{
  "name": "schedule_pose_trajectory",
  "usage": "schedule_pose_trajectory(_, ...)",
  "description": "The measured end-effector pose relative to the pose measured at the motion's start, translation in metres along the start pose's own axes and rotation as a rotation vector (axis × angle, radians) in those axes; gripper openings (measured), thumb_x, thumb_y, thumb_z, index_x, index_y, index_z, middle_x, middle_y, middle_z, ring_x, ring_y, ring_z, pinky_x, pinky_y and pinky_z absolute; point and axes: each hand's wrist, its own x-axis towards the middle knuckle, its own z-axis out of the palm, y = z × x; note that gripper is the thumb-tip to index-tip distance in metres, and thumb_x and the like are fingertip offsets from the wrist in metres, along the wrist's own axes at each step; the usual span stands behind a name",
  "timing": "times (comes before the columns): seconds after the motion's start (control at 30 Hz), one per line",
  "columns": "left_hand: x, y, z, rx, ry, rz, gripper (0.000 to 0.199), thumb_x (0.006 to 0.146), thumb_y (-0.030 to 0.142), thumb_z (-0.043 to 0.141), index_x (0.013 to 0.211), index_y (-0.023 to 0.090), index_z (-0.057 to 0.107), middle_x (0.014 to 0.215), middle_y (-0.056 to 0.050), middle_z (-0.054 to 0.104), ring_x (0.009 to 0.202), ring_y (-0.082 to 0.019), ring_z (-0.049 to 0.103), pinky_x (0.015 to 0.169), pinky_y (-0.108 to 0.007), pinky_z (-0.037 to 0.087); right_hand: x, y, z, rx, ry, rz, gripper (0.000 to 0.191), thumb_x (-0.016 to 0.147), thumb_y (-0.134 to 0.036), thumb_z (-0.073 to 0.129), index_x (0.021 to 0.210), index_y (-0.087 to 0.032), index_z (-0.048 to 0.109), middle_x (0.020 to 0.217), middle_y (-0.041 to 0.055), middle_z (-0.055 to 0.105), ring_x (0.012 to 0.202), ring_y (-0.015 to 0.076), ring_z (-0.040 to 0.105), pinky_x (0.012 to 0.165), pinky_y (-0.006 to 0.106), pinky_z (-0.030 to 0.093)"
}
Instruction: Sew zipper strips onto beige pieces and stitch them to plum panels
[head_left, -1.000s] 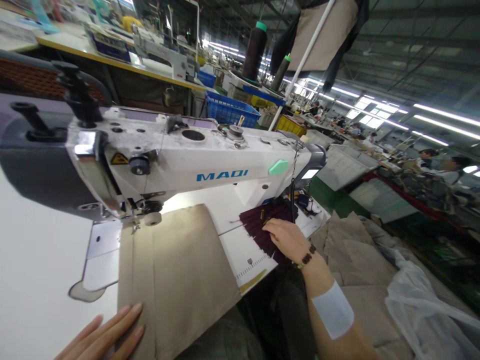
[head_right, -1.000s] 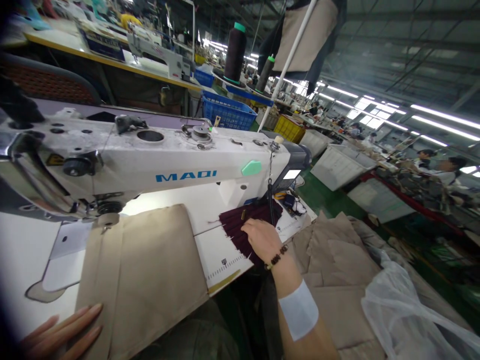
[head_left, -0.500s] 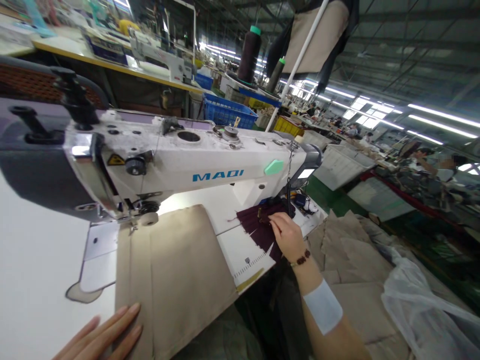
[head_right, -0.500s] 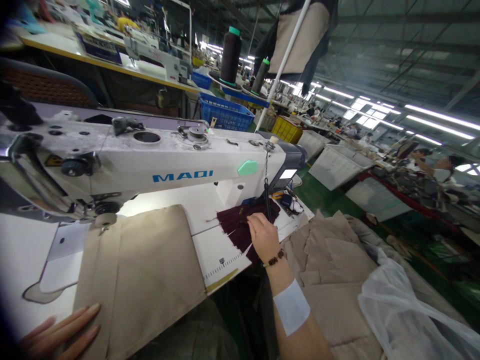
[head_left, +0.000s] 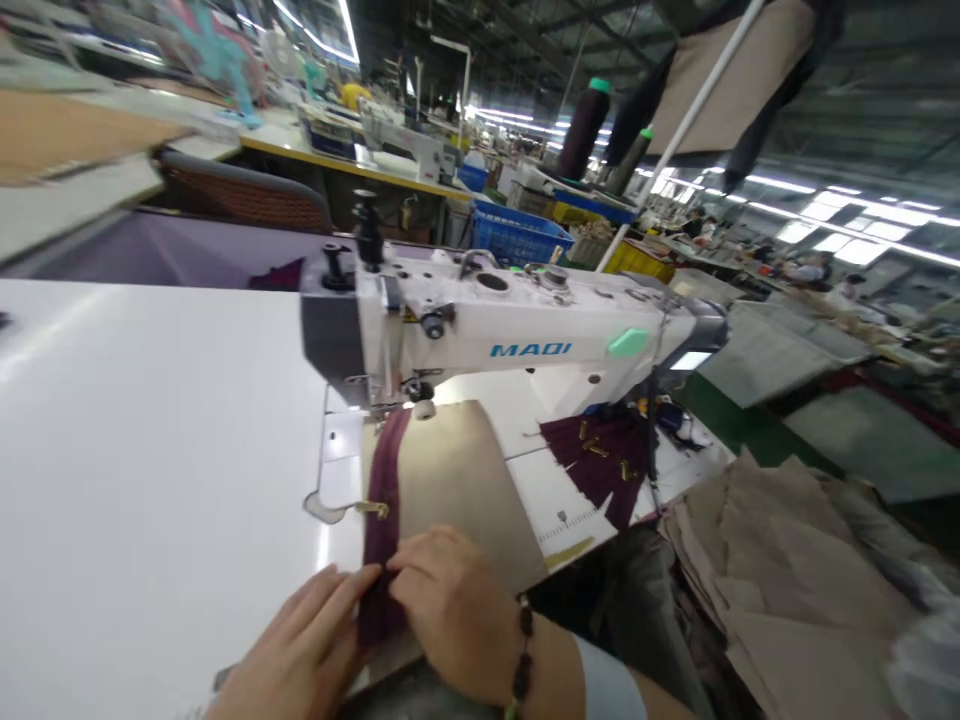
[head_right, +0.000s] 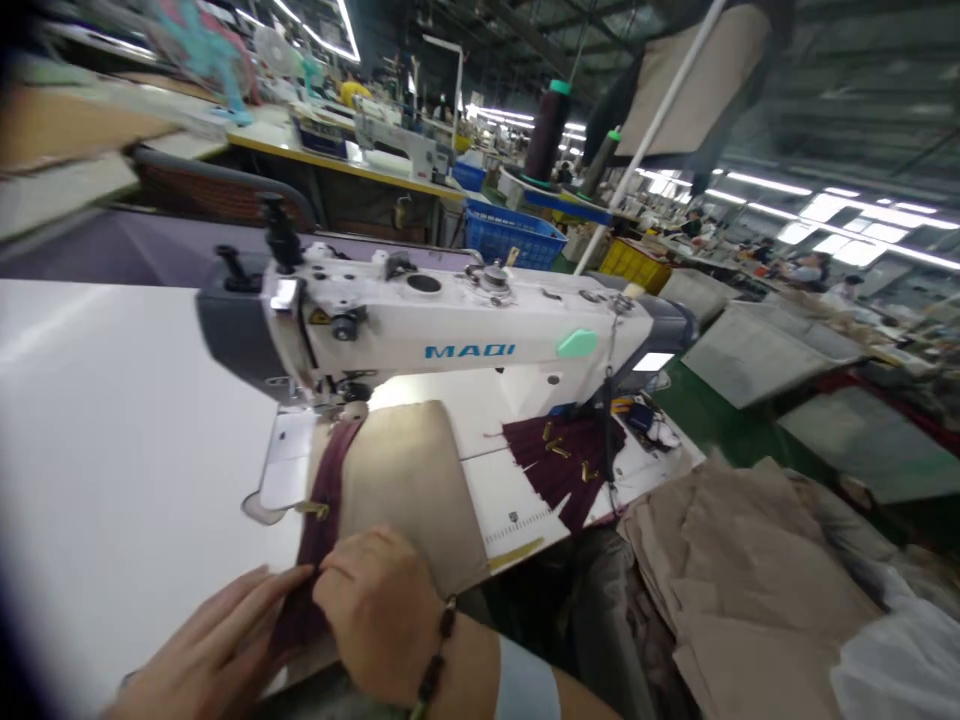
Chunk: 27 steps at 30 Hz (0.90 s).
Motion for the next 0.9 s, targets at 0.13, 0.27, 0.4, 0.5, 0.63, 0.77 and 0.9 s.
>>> schedule_pose_trajectory(0.13, 0.003, 0.013, -0.001, 0.123, -0.016, -0.096, 0.016, 0.086, 0.021, 0.050, 0.098, 0.016, 0.061, 0.110, -0.008, 0.057, 0.098, -0.022, 0.052, 0.088, -0.041, 0.043, 0.008, 0.003, -0.022, 0.102, -0.155, 0.026, 0.019, 0.082, -0.006, 0.044, 0.083, -0.016, 0.061, 0.095, 0.0025, 0.061, 0.092, 0.0132, 0.052, 0.090, 0.027, 0.038)
schedule_pose_trajectory(0.27, 0.009, 0.022, 0.002, 0.192, 0.020, -0.136, 0.011, 0.083, 0.018, 0.054, 0.077, 0.016, 0.063, 0.107, -0.006, 0.058, 0.098, -0.022, 0.048, 0.093, -0.040, 0.039, 0.027, 0.011, -0.037, 0.093, -0.181, 0.048, 0.027, 0.079, -0.001, 0.039, 0.084, -0.015, 0.061, 0.107, 0.0064, 0.057, 0.101, 0.0164, 0.049, 0.090, 0.030, 0.040)
schedule_pose_trajectory(0.4, 0.015, 0.026, 0.000, 0.218, 0.068, -0.118, 0.010, 0.078, 0.015, 0.061, 0.069, 0.016, 0.061, 0.104, -0.005, 0.058, 0.096, -0.022, 0.046, 0.092, -0.039, 0.039, 0.049, 0.018, -0.038, 0.051, -0.276, 0.003, 0.032, 0.077, 0.000, 0.041, 0.093, -0.017, 0.064, 0.122, 0.0086, 0.048, 0.111, 0.0196, 0.046, 0.096, 0.034, 0.037)
schedule_pose_trajectory(0.5, 0.016, 0.026, -0.003, 0.211, 0.060, -0.121, 0.008, 0.078, 0.015, 0.062, 0.070, 0.016, 0.062, 0.105, -0.005, 0.058, 0.094, -0.022, 0.046, 0.091, -0.039, 0.039, 0.063, 0.021, -0.033, -0.005, -0.355, -0.025, 0.029, 0.078, -0.003, 0.046, 0.093, -0.019, 0.065, 0.128, 0.0093, 0.043, 0.118, 0.0245, 0.041, 0.099, 0.040, 0.034)
schedule_pose_trajectory(0.63, 0.016, 0.025, -0.003, 0.179, 0.071, -0.126, 0.009, 0.076, 0.017, 0.065, 0.068, 0.015, 0.061, 0.105, -0.004, 0.058, 0.093, -0.021, 0.046, 0.091, -0.039, 0.040, 0.073, 0.026, -0.023, 0.023, -0.298, -0.018, 0.024, 0.084, -0.007, 0.038, 0.097, -0.009, 0.058, 0.124, 0.0146, 0.047, 0.116, 0.0195, 0.044, 0.099, 0.032, 0.036)
schedule_pose_trajectory(0.77, 0.018, 0.026, -0.005, 0.143, 0.079, -0.134, 0.008, 0.079, 0.017, 0.062, 0.072, 0.015, 0.063, 0.105, -0.004, 0.058, 0.093, -0.021, 0.046, 0.094, -0.039, 0.038, 0.076, 0.040, -0.009, 0.033, -0.208, 0.001, 0.024, 0.084, -0.011, 0.042, 0.107, -0.007, 0.051, 0.134, 0.0163, 0.037, 0.120, 0.0210, 0.041, 0.099, 0.034, 0.039)
schedule_pose_trajectory(0.9, 0.021, 0.029, -0.016, 0.106, 0.051, -0.070, 0.024, 0.090, 0.012, 0.041, 0.085, 0.015, 0.063, 0.106, -0.004, 0.060, 0.096, -0.019, 0.047, 0.098, -0.035, 0.035, 0.073, 0.051, 0.003, 0.033, -0.121, 0.023, 0.042, 0.084, -0.011, 0.042, 0.125, -0.005, 0.040, 0.143, 0.0160, 0.021, 0.128, 0.0209, 0.029, 0.103, 0.035, 0.035)
